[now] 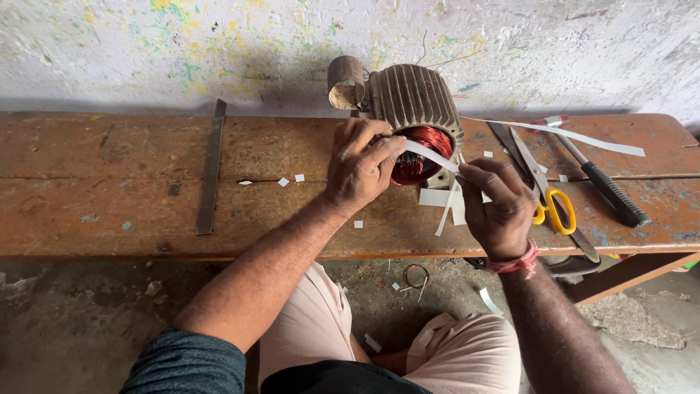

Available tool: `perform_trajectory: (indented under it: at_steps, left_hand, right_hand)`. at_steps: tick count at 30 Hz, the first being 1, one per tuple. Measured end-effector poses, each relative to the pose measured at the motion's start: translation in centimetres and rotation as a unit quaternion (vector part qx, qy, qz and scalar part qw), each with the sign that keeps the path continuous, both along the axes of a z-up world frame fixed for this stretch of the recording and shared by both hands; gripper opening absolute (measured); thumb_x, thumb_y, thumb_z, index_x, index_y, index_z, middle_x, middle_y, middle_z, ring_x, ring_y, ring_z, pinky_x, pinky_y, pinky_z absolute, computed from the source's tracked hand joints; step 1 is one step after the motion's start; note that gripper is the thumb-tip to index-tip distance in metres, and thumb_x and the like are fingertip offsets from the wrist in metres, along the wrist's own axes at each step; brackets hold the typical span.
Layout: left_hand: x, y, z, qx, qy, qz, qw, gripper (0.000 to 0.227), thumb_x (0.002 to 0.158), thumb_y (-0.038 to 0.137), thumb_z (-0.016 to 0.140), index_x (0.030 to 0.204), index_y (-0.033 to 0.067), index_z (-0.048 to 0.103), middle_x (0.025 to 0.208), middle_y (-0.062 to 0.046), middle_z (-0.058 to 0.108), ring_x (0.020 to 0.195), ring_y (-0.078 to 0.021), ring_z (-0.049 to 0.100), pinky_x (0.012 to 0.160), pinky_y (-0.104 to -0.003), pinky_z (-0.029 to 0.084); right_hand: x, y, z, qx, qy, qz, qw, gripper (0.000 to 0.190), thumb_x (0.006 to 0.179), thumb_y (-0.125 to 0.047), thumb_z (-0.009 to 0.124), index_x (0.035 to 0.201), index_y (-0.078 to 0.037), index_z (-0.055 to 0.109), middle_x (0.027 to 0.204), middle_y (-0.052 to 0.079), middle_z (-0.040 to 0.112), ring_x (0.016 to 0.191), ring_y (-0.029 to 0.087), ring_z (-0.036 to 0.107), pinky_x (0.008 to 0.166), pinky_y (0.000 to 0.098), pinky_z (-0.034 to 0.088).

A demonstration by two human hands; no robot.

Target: The person cuts white insulating strips with scissors and inserts them between copper windings on a motor stator. The person repeats this process multiple times, adjusting the strips by hand to fit the slots.

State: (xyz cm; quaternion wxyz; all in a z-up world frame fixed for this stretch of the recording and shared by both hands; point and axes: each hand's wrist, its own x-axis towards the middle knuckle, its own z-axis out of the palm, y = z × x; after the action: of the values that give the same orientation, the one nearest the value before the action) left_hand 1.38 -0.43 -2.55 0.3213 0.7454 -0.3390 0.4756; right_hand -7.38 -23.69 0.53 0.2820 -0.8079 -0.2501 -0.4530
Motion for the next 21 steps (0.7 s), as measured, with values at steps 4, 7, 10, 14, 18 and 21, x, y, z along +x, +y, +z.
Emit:
perform_trajectory:
  at_steps: [4, 7, 10, 14, 18, 21]
  left_hand:
    - [0.5, -0.1, -1.1, 0.018, -0.017, 0.027, 0.999, 0.017, 0.091, 0.017, 0.082, 0.107, 0.0139, 0.076, 0.110, -0.004, 0.065, 0.101, -0.0222, 0.056, 0.096, -0.042, 0.042]
    - [0.7, -0.5, -1.7, 0.030, -0.037, 0.036, 0.998, 0.022, 0.092, 0.018, 0.079, 0.112, 0.0127, 0.073, 0.114, -0.007, 0.063, 0.104, -0.0235, 0.056, 0.099, -0.048, 0.041]
    - [0.7, -0.6, -1.7, 0.038, -0.048, 0.047, 0.997, 0.025, 0.091, 0.020, 0.078, 0.114, 0.0118, 0.071, 0.115, -0.009, 0.062, 0.105, -0.0248, 0.054, 0.100, -0.051, 0.040]
    - [0.9, -1.1, -0.6, 0.053, -0.031, 0.047, 0.997, 0.018, 0.088, 0.019, 0.078, 0.103, 0.0126, 0.071, 0.106, -0.008, 0.060, 0.100, -0.0247, 0.052, 0.095, -0.048, 0.039]
    - [0.9, -1.4, 1.2, 0.119, 0.019, 0.072, 0.990, 0.013, 0.090, 0.020, 0.082, 0.086, 0.0124, 0.072, 0.093, -0.005, 0.057, 0.092, -0.0225, 0.051, 0.091, -0.046, 0.039]
    - [0.7, -2.1, 2.8, 0.107, 0.085, 0.066, 0.988, 0.018, 0.083, 0.022, 0.085, 0.077, 0.0124, 0.072, 0.087, -0.005, 0.060, 0.087, -0.0227, 0.051, 0.088, -0.046, 0.038]
  right_hand:
    - [0.7, -0.3, 0.1, -0.084, -0.081, -0.027, 0.993, 0.020, 0.095, 0.002, 0.080, 0.109, -0.010, 0.075, 0.103, 0.008, 0.075, 0.089, 0.019, 0.073, 0.074, 0.0307, 0.060]
    - [0.7, -0.6, 0.6, -0.121, -0.092, -0.028, 0.988, 0.022, 0.094, 0.004, 0.076, 0.111, -0.008, 0.075, 0.102, 0.009, 0.073, 0.088, 0.022, 0.072, 0.073, 0.0344, 0.060]
    - [0.8, -0.4, 0.8, -0.123, -0.066, -0.043, 0.989, 0.023, 0.093, 0.004, 0.073, 0.113, -0.007, 0.075, 0.101, 0.009, 0.072, 0.085, 0.023, 0.072, 0.071, 0.0355, 0.059]
    - [0.9, -0.3, -0.1, -0.097, -0.012, -0.070, 0.993, 0.018, 0.095, 0.002, 0.074, 0.111, -0.007, 0.076, 0.099, 0.010, 0.073, 0.076, 0.021, 0.072, 0.062, 0.0330, 0.057]
    - [1.6, -0.2, -1.5, -0.041, 0.021, -0.079, 0.996, 0.015, 0.095, 0.001, 0.073, 0.108, -0.006, 0.076, 0.093, 0.010, 0.073, 0.076, 0.022, 0.073, 0.062, 0.0333, 0.057]
    - [2.3, 0.1, -2.4, -0.007, 0.046, -0.087, 0.995, 0.011, 0.096, -0.001, 0.073, 0.105, -0.006, 0.077, 0.089, 0.010, 0.074, 0.073, 0.021, 0.073, 0.061, 0.0329, 0.057]
